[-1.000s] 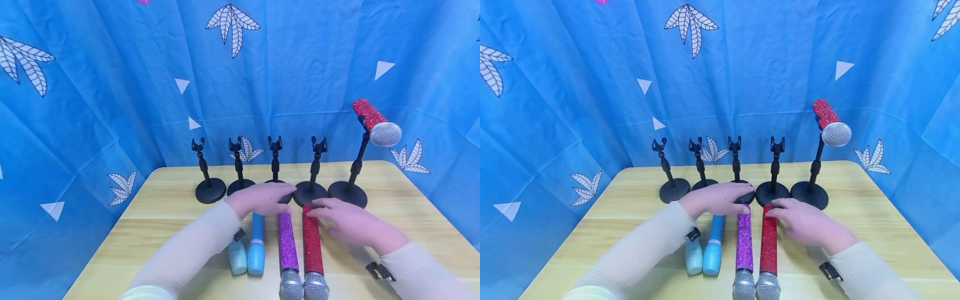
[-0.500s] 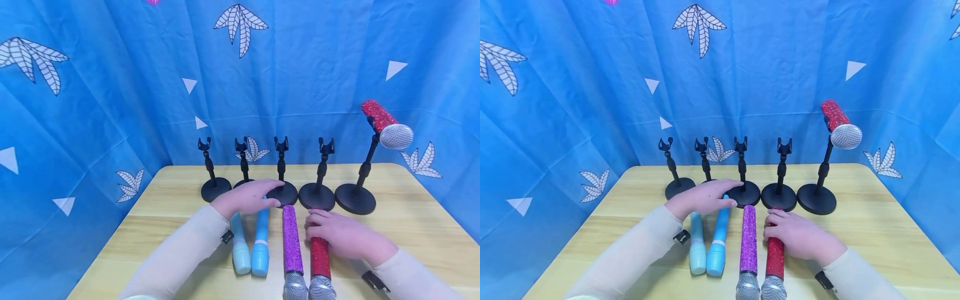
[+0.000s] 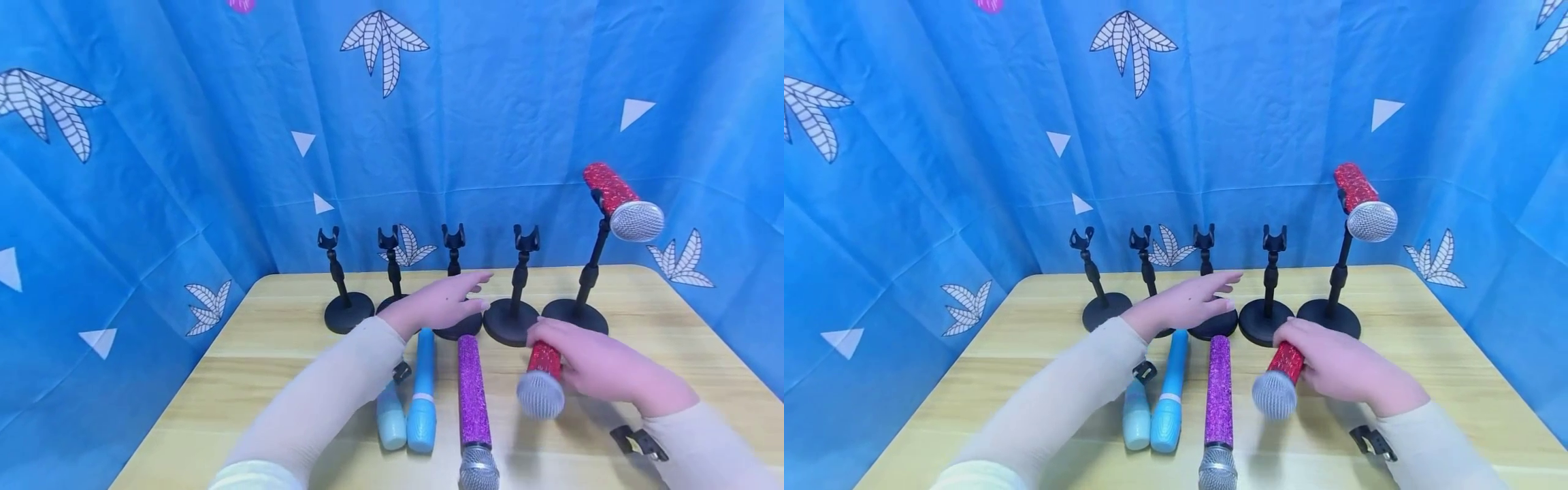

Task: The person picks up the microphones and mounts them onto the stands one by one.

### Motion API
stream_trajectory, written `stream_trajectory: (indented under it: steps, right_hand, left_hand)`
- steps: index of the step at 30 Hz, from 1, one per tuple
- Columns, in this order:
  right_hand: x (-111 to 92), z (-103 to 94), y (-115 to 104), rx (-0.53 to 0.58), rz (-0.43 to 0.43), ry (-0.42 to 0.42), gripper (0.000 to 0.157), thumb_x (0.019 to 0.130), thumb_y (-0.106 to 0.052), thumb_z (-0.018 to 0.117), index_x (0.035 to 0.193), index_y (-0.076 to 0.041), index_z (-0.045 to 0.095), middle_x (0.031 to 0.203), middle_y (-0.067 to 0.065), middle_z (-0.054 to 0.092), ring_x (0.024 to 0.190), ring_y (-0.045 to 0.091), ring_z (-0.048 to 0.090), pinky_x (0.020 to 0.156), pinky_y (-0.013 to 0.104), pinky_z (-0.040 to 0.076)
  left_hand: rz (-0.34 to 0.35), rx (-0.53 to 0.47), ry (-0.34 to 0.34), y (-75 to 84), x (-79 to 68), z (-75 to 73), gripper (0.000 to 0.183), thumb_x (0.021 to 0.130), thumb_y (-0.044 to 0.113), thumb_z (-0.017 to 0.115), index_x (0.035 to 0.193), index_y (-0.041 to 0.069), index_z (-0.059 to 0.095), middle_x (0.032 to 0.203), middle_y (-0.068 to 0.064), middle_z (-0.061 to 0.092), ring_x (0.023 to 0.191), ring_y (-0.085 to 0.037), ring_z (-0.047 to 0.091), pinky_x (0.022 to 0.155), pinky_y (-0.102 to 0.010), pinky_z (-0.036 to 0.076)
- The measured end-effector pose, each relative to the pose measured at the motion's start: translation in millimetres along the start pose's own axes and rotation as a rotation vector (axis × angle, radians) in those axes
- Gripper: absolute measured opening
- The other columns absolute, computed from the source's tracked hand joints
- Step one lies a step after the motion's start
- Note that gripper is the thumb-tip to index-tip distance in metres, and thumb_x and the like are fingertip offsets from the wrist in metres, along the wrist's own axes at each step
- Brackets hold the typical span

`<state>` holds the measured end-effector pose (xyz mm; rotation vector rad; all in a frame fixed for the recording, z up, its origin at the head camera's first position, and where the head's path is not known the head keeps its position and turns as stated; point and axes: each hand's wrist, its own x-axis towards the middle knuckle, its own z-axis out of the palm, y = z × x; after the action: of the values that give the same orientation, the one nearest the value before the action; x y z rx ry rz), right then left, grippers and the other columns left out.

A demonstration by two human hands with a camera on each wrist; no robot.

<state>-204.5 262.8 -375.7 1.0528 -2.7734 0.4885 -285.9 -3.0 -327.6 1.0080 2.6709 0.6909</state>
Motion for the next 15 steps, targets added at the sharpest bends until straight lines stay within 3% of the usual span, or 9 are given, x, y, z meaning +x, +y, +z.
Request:
stream_trajectory:
  steps: [5, 11, 15]
  right_hand:
    - [-8.0, -14.4, 14.0, 0.073, 0.153, 0.017, 0.052, 0.076, -0.014, 0.077, 0.116, -0.032, 0.048, 0.104, -0.015, 0.058, 0.095, 0.009, 0.059, 0.082, 0.043, 0.049]
    - [-11.3, -23.6, 32.3, 0.052, 0.138, 0.133, 0.046, 0.081, -0.01, 0.071, 0.122, -0.016, 0.05, 0.111, 0.003, 0.063, 0.103, 0.027, 0.06, 0.085, 0.052, 0.046]
    - [-13.5, -28.7, 35.7, 0.091, 0.187, 0.181, 0.037, 0.083, -0.012, 0.069, 0.118, -0.007, 0.057, 0.109, 0.012, 0.064, 0.098, 0.031, 0.061, 0.081, 0.052, 0.047]
  left_hand:
    - [-0.039, -0.028, 0.064, 15.5, 27.6, 11.3, 0.067, 0.094, 0.049, 0.048, 0.149, 0.033, 0.014, 0.147, 0.01, 0.033, 0.129, -0.004, 0.037, 0.104, -0.032, 0.033]
    - [-0.085, -0.108, 0.163, 24.0, 59.4, 19.6, 0.069, 0.095, 0.047, 0.047, 0.15, 0.025, 0.013, 0.149, 0.009, 0.03, 0.132, -0.005, 0.032, 0.106, -0.029, 0.029]
    - [-0.097, -0.127, 0.195, 27.3, 71.3, 23.8, 0.067, 0.095, 0.05, 0.043, 0.15, 0.02, 0.017, 0.149, 0.011, 0.029, 0.134, -0.004, 0.028, 0.106, -0.027, 0.027]
